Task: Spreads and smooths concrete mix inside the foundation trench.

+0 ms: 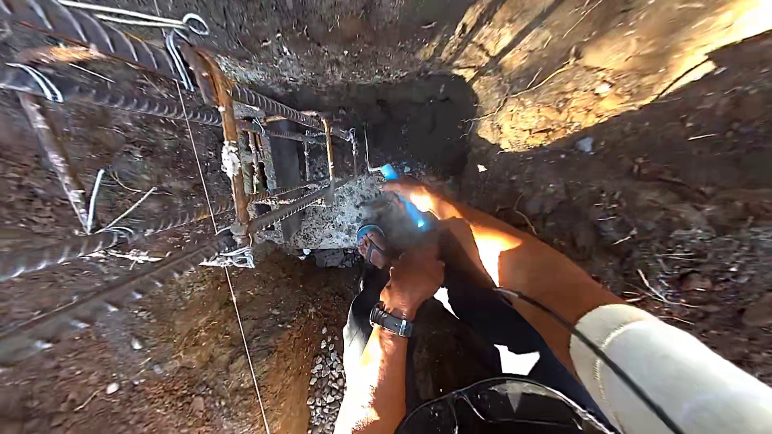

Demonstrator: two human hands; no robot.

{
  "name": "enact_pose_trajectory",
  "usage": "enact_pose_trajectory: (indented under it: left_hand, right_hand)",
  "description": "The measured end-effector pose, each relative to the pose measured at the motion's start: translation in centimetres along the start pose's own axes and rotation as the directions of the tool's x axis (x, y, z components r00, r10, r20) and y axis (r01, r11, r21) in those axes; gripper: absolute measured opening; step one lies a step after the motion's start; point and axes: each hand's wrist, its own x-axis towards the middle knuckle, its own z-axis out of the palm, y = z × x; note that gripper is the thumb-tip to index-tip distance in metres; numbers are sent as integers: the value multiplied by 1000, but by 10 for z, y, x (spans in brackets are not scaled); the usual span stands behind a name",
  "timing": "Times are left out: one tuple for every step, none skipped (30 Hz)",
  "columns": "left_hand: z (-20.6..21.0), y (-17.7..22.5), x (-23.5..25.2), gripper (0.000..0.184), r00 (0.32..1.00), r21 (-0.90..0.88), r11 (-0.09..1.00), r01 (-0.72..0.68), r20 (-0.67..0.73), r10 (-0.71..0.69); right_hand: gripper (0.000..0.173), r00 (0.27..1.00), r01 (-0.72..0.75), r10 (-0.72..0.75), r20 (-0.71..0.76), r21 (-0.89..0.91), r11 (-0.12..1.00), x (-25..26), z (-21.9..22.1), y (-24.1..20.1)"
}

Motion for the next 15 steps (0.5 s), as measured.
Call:
enact_pose_trajectory:
  left_hand:
    - [0,0,0,47,1000,10,1000,12,6,-12]
    - [-1,1,0,48,1000,21,1000,20,14,-20]
    - [-4,2,1,48,999,27,999,28,20,-29]
    - [-6,3,0,47,999,21,999,36,26,-36]
    - [-6,2,-3,47,999,15,999,41,34,-42]
    - [-5,1,-6,46,999,13,999,40,29,-40]
    - [-8,1,-6,45,999,10,999,34,15,-35]
    - [-9,3,-5,44,1000,5,1000,26,-3,-26]
    - [-9,4,-5,44,1000,0,1000,21,-9,-21]
    - [-7,6,-6,44,1000,-3,1000,18,0,-18]
    - [-6,10,-6,43,1000,1,1000,11,5,-11]
    - [-7,13,-5,42,1000,6,1000,2,11,-2]
    - [-6,16,-5,43,1000,8,1000,-6,17,6]
    - [-6,16,-6,44,1000,11,1000,-12,19,12]
    - [-5,15,-6,45,1000,17,1000,-14,23,13]
  right_hand:
    - [42,1000,-12,12,1,-30,999,13,2,2]
    - [44,1000,-10,8,-20,-92,996,24,-2,5]
    - [47,998,4,-16,-65,-180,984,30,-12,8]
    - [50,991,20,-51,-120,-249,968,30,-25,12]
    - [51,980,43,-94,-173,-277,960,27,-40,23]
    - [51,978,31,-88,-191,-283,959,13,-56,29]
    - [47,970,43,-104,-220,-267,963,4,-71,28]
    - [44,960,51,-114,-254,-244,968,-1,-84,24]
    - [42,953,43,-105,-283,-216,975,-6,-89,24]
    - [39,948,31,-90,-305,-193,981,-12,-87,25]
    - [38,946,26,-84,-312,-185,982,-18,-84,25]
    - [36,956,28,-84,-282,-198,980,-24,-80,23]
    - [35,973,18,-70,-222,-229,973,-30,-75,22]
    - [34,987,-3,-40,-154,-272,962,-34,-68,20]
    - [33,995,-24,-7,-95,-319,947,-34,-61,19]
